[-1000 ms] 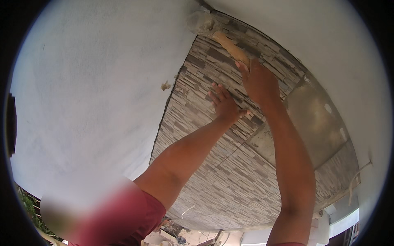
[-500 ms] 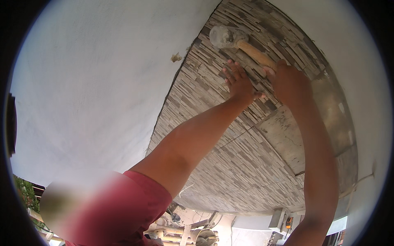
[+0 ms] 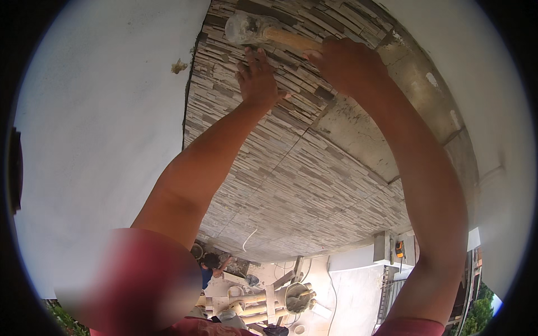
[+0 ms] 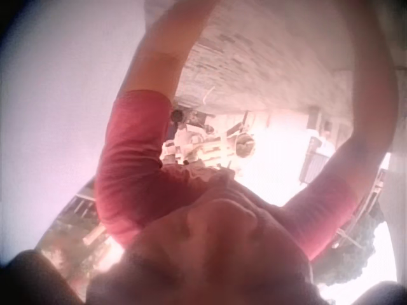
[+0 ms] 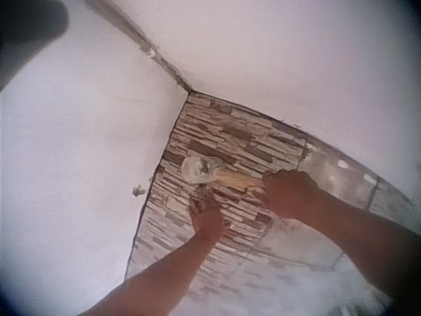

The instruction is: The person applies mortar to a wall using a trowel, places stone tiles, and taps them into place with a rubber mallet. The person also uses a level to check alignment and adjusts the tiles as needed.

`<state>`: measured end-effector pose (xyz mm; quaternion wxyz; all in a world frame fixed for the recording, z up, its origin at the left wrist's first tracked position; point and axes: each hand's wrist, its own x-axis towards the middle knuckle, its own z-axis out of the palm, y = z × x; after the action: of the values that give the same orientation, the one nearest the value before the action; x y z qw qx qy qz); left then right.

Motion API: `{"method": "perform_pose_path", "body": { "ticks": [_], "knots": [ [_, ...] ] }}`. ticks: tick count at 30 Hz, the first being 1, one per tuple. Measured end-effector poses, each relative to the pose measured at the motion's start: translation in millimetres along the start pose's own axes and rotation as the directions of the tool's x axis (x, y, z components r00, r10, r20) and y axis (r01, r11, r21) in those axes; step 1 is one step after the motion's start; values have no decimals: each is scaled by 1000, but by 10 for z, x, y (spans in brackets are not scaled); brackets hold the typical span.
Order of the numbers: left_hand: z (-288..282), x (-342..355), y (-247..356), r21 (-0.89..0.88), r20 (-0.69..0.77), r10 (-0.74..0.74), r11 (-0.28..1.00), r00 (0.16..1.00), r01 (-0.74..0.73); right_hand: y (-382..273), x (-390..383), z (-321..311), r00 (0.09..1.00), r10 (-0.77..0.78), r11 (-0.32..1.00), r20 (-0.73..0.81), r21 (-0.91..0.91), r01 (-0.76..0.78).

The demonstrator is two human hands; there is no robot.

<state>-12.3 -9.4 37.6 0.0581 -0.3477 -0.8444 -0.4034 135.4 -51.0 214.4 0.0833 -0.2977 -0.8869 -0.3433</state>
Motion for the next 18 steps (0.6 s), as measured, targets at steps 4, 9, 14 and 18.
{"method": "perform_pose_path", "body": {
  "ticks": [4,9,14,18],
  "knots": [
    [98,80,-102,52,-38,-27,998,999,29,56,-237,135,999,32,995,-44,96,-28],
    [314,140,-297,126,-66,122,986,990,-113,564,-640,779,986,-28,998,-162,50,37],
    [294,107,-261,136,-129,49,990,990,-31,667,-846,1013,980,11,995,-198,100,10],
    [225,136,-160,152,-57,14,988,998,-6,786,-978,1456,968,18,983,-249,183,29]
  ]
}}
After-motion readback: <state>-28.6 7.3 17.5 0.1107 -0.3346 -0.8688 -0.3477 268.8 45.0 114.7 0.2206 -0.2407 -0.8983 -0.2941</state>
